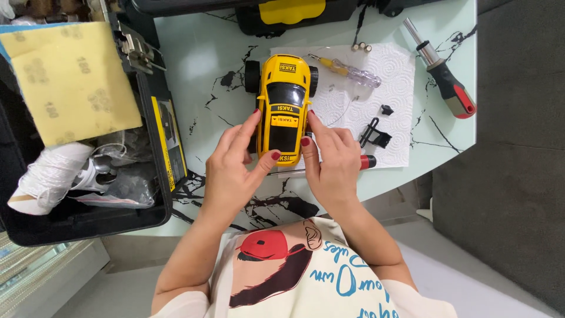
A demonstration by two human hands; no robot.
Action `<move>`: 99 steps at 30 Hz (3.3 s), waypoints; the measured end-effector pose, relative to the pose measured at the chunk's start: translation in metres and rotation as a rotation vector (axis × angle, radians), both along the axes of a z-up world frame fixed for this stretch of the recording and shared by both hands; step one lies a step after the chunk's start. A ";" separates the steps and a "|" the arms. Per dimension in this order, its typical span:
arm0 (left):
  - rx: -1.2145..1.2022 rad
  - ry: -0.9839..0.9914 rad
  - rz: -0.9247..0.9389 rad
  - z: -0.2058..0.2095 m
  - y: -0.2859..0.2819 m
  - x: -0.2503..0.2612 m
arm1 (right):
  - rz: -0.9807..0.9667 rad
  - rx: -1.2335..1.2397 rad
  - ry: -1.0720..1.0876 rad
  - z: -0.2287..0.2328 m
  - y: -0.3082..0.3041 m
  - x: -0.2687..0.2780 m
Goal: Repairing a yellow toy taxi by unscrewing and inspecting the base components.
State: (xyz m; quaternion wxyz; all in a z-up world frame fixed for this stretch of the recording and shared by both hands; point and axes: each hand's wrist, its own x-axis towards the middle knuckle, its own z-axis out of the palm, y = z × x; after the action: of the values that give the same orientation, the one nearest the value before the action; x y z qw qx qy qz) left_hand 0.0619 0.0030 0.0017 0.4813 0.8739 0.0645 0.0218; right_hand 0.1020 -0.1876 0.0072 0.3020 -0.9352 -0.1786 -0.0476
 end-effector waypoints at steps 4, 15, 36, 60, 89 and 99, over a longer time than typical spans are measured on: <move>-0.039 0.175 0.061 0.011 0.003 0.016 | -0.013 -0.004 0.040 -0.009 -0.006 -0.001; 0.232 0.082 0.051 0.016 -0.009 0.025 | -0.003 -0.087 -0.086 0.002 0.006 0.001; 0.165 0.004 0.019 0.014 -0.010 0.026 | -0.002 -0.136 -0.040 0.007 0.006 -0.001; 0.434 0.000 0.045 0.008 -0.050 0.036 | -0.369 0.891 0.320 -0.050 -0.054 -0.012; -0.074 0.192 0.109 0.011 0.018 0.035 | -0.013 1.388 1.126 -0.067 -0.009 0.025; -0.308 0.109 -0.025 0.024 0.028 0.020 | -0.072 1.636 1.391 -0.040 0.024 0.020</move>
State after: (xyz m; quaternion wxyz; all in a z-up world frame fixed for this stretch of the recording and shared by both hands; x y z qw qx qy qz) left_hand 0.0822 0.0307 0.0259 0.6056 0.7904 0.0823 -0.0416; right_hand 0.1222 -0.1641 -0.0324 0.8702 -0.2756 0.1463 0.3813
